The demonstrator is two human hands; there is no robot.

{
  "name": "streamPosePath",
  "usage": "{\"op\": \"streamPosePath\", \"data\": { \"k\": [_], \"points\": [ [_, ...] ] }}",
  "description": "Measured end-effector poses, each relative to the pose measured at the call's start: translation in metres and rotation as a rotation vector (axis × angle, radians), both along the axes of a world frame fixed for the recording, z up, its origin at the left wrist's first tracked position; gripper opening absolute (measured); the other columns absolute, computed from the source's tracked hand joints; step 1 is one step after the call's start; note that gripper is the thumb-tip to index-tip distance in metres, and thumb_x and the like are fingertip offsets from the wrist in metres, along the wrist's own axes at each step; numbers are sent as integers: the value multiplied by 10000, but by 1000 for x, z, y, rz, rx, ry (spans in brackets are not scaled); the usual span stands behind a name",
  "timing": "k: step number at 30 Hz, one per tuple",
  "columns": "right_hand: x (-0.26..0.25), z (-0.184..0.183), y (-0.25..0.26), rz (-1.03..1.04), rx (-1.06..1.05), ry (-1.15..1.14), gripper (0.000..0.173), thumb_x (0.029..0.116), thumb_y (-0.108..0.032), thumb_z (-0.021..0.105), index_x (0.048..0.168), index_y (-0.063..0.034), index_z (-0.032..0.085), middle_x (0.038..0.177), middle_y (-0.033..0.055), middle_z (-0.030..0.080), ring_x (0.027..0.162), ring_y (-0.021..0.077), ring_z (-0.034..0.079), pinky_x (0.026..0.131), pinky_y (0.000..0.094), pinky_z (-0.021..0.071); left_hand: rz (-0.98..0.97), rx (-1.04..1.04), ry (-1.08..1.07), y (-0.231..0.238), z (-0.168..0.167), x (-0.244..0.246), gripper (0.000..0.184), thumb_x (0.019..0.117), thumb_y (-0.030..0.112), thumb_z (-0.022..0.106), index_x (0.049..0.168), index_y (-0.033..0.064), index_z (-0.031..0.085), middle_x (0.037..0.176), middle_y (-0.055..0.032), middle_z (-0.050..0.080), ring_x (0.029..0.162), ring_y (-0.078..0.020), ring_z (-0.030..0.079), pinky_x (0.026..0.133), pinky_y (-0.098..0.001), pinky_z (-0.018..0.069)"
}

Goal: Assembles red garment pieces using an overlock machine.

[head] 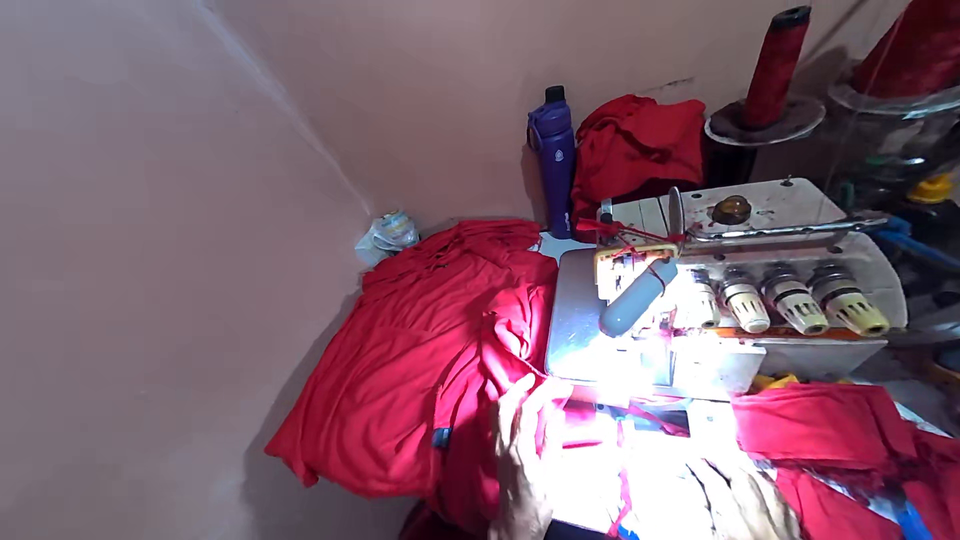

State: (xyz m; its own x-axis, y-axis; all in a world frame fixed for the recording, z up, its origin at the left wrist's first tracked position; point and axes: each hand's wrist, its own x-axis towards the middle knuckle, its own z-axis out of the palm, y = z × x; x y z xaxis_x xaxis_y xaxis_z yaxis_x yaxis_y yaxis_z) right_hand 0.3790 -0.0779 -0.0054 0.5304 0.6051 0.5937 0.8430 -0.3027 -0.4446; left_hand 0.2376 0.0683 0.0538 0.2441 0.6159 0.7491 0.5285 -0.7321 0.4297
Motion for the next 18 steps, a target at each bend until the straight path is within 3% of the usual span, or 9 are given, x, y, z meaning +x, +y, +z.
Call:
{"op": "streamPosePath", "data": {
  "k": [4, 6, 8, 11, 14, 18],
  "points": [
    [1, -2, 0, 0, -14, -15, 192, 853, -5, 653, 991, 18, 785, 1054, 241, 731, 1041, 462, 688, 907, 541, 536, 50, 42, 35, 23, -21, 6, 278, 929, 156, 648, 1141, -12, 712, 1166, -165, 715, 1173, -278, 653, 1074, -384, 464],
    [2, -3, 1, -1, -24, -24, 188, 888, -61, 662, 1011, -1, 791, 1092, 233, 735, 1085, 439, 689, 955, 516, 530, 115, 51, 54, 32, -33, 2, 345, 902, 164, 645, 1178, -37, 698, 1187, -187, 710, 1160, -318, 660, 1051, -422, 481],
    [4, 2, 0, 29, -27, -23, 190, 891, -56, 658, 1014, 17, 783, 1126, 266, 723, 1114, 461, 683, 1015, 544, 504, 153, 5, 2, 36, -40, -3, 330, 897, 134, 679, 1159, -67, 690, 1170, -214, 707, 1136, -322, 675, 1026, -402, 509],
    [5, 2, -4, 91, -8, 24, 191, 884, -53, 656, 1008, 8, 787, 1168, 288, 701, 1157, 489, 649, 1059, 584, 451, 156, -77, -127, 38, -38, -8, 332, 876, 29, 656, 1181, -102, 660, 1189, -240, 688, 1171, -301, 651, 1068, -365, 476],
    [9, 7, -9, 158, 20, 116, 188, 884, -59, 651, 997, 3, 788, 1171, 317, 683, 1163, 511, 634, 1082, 611, 418, 120, -30, -228, 46, -41, -9, 238, 852, -4, 614, 1052, -93, 708, 1087, -206, 721, 1090, -248, 683, 1027, -311, 499],
    [12, 12, -17, 179, 40, 122, 170, 931, -85, 640, 976, -23, 792, 1147, 279, 705, 1182, 469, 635, 1114, 588, 385, 39, -38, -227, 46, -10, -14, 287, 857, 20, 581, 1092, -100, 694, 1103, -213, 706, 1089, -221, 669, 1005, -300, 501]
  ]
}}
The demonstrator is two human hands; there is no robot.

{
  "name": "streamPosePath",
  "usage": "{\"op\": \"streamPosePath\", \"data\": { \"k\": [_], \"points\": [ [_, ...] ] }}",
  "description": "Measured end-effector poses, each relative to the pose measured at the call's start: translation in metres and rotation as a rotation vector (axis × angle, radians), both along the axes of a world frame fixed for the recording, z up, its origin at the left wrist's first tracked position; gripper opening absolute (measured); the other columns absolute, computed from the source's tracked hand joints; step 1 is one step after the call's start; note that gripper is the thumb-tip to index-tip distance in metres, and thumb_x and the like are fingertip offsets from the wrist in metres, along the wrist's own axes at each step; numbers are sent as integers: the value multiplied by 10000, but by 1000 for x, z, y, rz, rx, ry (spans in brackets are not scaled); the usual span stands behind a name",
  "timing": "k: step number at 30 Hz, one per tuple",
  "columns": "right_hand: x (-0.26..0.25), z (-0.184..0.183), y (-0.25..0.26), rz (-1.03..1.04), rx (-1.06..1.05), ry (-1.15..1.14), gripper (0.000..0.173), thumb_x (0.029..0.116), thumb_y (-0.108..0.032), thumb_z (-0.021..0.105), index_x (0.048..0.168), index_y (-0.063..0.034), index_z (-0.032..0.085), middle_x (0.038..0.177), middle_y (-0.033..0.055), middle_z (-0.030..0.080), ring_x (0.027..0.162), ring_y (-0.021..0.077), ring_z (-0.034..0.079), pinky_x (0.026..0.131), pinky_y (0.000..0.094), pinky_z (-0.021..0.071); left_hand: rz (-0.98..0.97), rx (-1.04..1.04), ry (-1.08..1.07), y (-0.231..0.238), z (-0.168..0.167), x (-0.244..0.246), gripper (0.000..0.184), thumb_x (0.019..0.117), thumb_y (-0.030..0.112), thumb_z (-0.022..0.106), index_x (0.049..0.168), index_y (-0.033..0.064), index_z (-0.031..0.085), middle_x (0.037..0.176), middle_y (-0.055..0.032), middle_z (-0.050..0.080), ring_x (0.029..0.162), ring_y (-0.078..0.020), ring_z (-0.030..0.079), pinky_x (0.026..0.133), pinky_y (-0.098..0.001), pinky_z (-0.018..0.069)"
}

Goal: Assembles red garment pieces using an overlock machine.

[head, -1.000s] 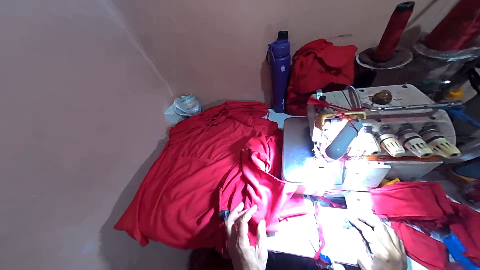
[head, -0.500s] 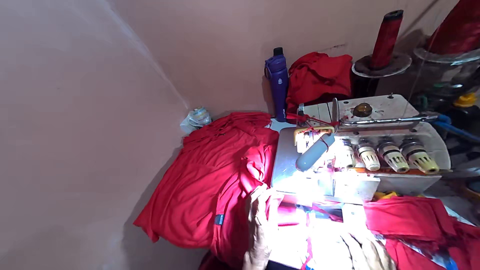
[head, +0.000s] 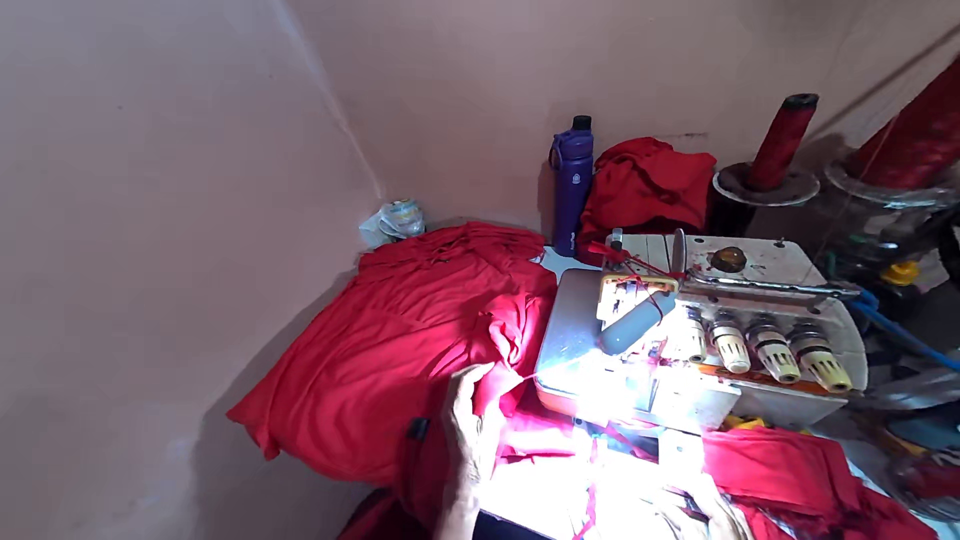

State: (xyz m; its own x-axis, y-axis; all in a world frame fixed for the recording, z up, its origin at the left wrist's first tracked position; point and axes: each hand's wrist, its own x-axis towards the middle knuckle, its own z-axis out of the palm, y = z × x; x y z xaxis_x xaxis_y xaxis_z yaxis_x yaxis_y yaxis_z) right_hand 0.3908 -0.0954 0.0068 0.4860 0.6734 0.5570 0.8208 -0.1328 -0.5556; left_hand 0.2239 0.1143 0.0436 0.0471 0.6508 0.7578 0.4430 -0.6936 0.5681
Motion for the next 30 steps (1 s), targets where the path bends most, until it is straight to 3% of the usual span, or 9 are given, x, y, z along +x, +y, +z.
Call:
{"op": "streamPosePath", "data": {
  "k": [4, 6, 10, 13, 18, 20, 23, 26, 30],
  "points": [
    [-1, 16, -7, 145, 89, 78, 160, 943, -65, 641, 952, -7, 790, 1142, 261, 700, 1164, 381, 643, 1097, 471, 444, 130, 11, 161, 28, 12, -5, 235, 830, 7, 644, 1040, -21, 745, 1073, -201, 721, 1048, -352, 676, 905, -498, 513],
    [0, 39, -11, 177, 86, 91, 165, 950, -56, 632, 970, 7, 783, 1166, 286, 682, 1161, 354, 640, 1062, 397, 469, 159, -170, 366, 39, 0, -9, 256, 845, 18, 692, 1096, -5, 740, 1165, -226, 696, 1143, -422, 642, 967, -601, 479],
    [39, 92, -31, 94, 22, 126, 250, 968, -42, 579, 1107, 116, 714, 1266, 349, 622, 1206, 332, 641, 1020, 341, 524, 101, -170, 428, 40, -13, -8, 258, 915, 114, 658, 1118, -31, 724, 1171, -254, 691, 1140, -440, 648, 983, -614, 477],
    [101, 112, -42, 47, -7, 148, 343, 1003, -148, 525, 1185, 106, 667, 1275, 274, 633, 1175, 254, 645, 960, 354, 551, 101, -121, 377, 37, -17, -9, 276, 925, 155, 648, 1119, -25, 727, 1158, -245, 699, 1118, -434, 659, 969, -616, 480],
    [170, 122, -23, -40, -122, 496, 368, 1020, -227, 475, 1262, 7, 625, 1106, 24, 683, 917, -17, 643, 788, 190, 540, 96, -88, 305, 42, -24, -11, 342, 864, 222, 667, 1106, -10, 732, 1148, -232, 701, 1091, -436, 663, 920, -637, 480],
    [172, 125, -9, -112, -201, 586, 333, 1064, -159, 438, 1289, 28, 596, 1095, 54, 653, 884, 2, 607, 769, 202, 511, 92, -86, 311, 41, -22, -11, 395, 843, 274, 651, 1120, 4, 732, 1156, -218, 703, 1104, -437, 658, 921, -643, 471],
    [165, 136, 17, -230, -184, 892, 392, 1132, -193, 318, 1415, 34, 466, 1269, 137, 588, 1076, 126, 611, 923, 313, 513, 78, -102, 313, 39, -21, -11, 468, 816, 330, 625, 1144, 12, 727, 1179, -215, 696, 1124, -436, 646, 945, -661, 439],
    [179, 121, 32, -285, -38, 978, 397, 1134, -269, 306, 1416, -29, 453, 1154, 67, 581, 961, 104, 612, 833, 307, 532, 78, -102, 332, 38, -21, -13, 501, 826, 385, 598, 1164, 39, 727, 1196, -183, 701, 1136, -393, 651, 953, -643, 434],
    [191, 123, 46, -296, 50, 1124, 301, 1126, -280, 326, 1212, -99, 551, 950, -4, 627, 794, 93, 631, 705, 295, 551, 84, -89, 356, 39, -22, -14, 546, 818, 462, 588, 1176, 75, 732, 1201, -154, 704, 1149, -377, 645, 954, -632, 436]
  ]
}}
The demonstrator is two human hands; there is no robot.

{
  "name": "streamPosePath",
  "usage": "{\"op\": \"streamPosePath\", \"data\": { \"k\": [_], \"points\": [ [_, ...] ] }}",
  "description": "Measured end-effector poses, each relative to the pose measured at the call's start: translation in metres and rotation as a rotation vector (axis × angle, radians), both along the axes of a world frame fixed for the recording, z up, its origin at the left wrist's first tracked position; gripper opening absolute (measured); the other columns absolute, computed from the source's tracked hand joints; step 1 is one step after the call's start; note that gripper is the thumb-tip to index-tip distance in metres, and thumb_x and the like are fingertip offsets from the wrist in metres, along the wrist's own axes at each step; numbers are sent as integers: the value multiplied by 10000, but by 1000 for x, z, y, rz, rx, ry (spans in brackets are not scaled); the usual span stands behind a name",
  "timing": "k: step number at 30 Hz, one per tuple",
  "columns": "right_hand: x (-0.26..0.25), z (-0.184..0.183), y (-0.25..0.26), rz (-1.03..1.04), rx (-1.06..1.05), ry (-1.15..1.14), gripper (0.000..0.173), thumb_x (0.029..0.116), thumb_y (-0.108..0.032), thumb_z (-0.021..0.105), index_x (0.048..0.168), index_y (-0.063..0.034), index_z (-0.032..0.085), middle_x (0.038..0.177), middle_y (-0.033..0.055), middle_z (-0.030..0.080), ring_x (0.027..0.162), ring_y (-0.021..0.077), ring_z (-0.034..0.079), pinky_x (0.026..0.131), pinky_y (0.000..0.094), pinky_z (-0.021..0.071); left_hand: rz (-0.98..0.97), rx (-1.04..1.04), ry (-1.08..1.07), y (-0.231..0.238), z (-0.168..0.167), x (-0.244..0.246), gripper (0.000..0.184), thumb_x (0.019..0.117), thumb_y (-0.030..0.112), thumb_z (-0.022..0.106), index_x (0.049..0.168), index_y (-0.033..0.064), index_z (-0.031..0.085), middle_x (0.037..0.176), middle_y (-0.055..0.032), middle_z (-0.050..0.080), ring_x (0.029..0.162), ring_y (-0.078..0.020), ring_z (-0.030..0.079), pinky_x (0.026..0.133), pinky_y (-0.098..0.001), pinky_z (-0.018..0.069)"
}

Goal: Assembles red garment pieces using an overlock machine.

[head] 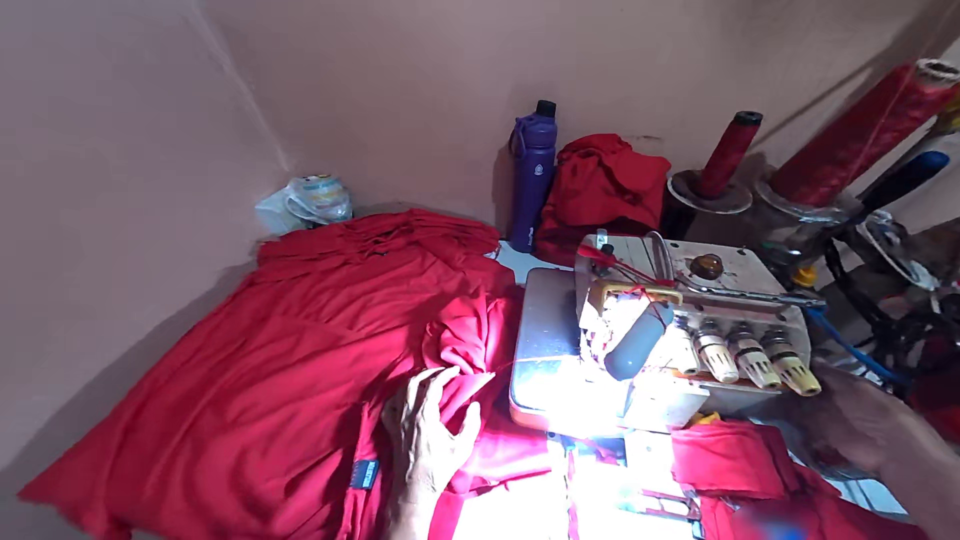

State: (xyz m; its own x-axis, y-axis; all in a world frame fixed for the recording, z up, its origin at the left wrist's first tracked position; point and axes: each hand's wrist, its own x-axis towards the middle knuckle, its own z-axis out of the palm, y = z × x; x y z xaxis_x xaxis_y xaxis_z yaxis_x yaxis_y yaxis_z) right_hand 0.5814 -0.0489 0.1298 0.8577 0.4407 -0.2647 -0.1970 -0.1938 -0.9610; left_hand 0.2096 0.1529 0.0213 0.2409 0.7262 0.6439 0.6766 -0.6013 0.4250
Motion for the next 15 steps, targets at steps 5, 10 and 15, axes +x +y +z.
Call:
{"op": "streamPosePath", "data": {
  "k": [5, 10, 15],
  "points": [
    [-7, 13, 8, 83, -2, 31, 235, 1118, -190, 309, 1237, -114, 497, 1012, -12, 614, 896, 73, 636, 761, 258, 551, -5, -51, 3, -4, 5, 0, 580, 868, 534, 537, 1202, 104, 736, 1235, -139, 709, 1201, -375, 640, 1040, -637, 396],
    [24, -8, 4, 271, 78, 56, 277, 1102, -141, 279, 1115, -164, 555, 927, -74, 684, 865, 23, 673, 769, 233, 584, -1, -58, -36, -2, 3, -1, 586, 879, 558, 519, 1190, 113, 739, 1213, -138, 714, 1183, -357, 647, 1033, -619, 404],
    [21, -6, 3, 315, 46, -24, 302, 1111, -116, 243, 1267, -91, 500, 1056, -16, 649, 992, 56, 648, 889, 250, 547, -1, -51, -32, -3, -3, 0, 548, 847, 520, 550, 1166, 120, 745, 1219, -131, 698, 1176, -347, 628, 988, -600, 417]
  ]
}}
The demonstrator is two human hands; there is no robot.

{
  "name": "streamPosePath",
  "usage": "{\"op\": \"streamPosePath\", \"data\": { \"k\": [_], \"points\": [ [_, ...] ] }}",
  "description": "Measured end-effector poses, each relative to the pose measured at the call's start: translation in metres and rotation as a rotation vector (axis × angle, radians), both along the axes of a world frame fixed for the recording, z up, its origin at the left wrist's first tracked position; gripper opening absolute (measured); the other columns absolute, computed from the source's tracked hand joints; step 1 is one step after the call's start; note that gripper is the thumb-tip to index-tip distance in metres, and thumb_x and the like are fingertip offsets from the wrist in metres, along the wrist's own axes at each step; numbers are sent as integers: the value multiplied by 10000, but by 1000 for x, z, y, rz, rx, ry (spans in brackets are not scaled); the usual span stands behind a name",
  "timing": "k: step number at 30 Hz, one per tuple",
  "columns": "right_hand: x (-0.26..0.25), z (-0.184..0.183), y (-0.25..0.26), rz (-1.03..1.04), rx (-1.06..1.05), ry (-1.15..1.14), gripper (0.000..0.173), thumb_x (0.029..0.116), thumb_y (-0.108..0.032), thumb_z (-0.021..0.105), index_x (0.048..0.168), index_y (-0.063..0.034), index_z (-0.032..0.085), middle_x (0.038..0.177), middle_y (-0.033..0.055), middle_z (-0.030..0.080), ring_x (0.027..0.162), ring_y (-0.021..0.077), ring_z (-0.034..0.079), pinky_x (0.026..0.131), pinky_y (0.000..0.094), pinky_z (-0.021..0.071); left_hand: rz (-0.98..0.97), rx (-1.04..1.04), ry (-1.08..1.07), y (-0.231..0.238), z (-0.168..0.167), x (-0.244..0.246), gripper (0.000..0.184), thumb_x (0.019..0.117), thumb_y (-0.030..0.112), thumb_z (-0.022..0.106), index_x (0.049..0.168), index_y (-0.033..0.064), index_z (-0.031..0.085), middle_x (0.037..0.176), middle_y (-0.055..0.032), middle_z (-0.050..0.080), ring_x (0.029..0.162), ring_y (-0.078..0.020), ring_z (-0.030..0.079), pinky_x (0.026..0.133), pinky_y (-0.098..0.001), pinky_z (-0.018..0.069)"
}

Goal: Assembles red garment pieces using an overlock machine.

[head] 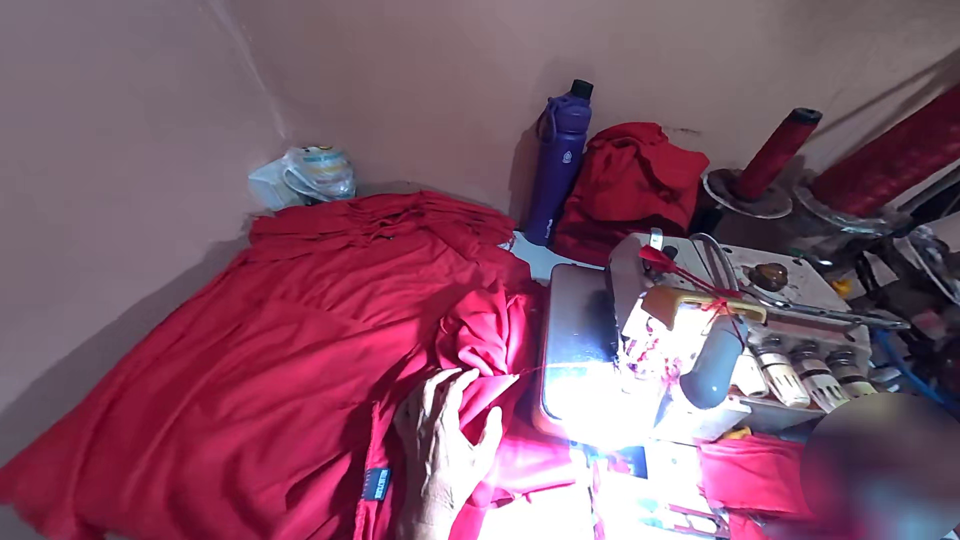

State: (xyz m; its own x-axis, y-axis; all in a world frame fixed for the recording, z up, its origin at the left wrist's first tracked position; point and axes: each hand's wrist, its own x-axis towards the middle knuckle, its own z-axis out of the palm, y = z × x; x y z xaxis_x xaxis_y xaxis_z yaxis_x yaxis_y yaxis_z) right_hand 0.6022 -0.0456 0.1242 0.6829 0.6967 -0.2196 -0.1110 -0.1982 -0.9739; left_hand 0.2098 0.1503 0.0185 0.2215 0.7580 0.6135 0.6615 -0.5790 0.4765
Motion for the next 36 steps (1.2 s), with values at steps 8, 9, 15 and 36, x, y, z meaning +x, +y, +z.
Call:
{"op": "streamPosePath", "data": {
  "k": [8, 9, 15, 36],
  "points": [
    [-46, 37, 14, 129, -774, -771, 388, 1064, 2, 400, 1422, 148, 442, 1439, 289, 505, 1351, 248, 497, 1136, 328, 359, 3, -9, -11, -2, 4, -1, 599, 883, 598, 484, 1155, 143, 760, 1213, -125, 716, 1162, -350, 653, 1006, -597, 418],
    [-59, 48, 19, 140, -871, -798, 413, 1078, -25, 392, 1452, 148, 409, 1494, 310, 457, 1412, 291, 456, 1177, 373, 323, 5, -9, -16, -2, 5, -1, 610, 885, 609, 481, 1155, 139, 760, 1210, -130, 715, 1162, -353, 652, 1009, -600, 418],
    [-18, 23, 23, -79, -360, -710, 367, 1073, -24, 383, 1346, 218, 426, 1298, 302, 548, 1154, 112, 566, 1002, 189, 419, 1, 120, -205, -4, 6, -2, 555, 924, 517, 527, 1168, 52, 707, 1201, -182, 697, 1216, -340, 601, 1075, -518, 374],
    [-36, 37, -48, 83, -413, -1032, 353, 1063, -178, 514, 1096, 124, 696, 1015, 386, 665, 973, 581, 637, 849, 772, 423, -311, -216, -142, -42, 108, 106, 178, 944, 131, 674, 1010, -9, 762, 1021, -185, 728, 998, -330, 684, 942, -518, 490]
  ]
}}
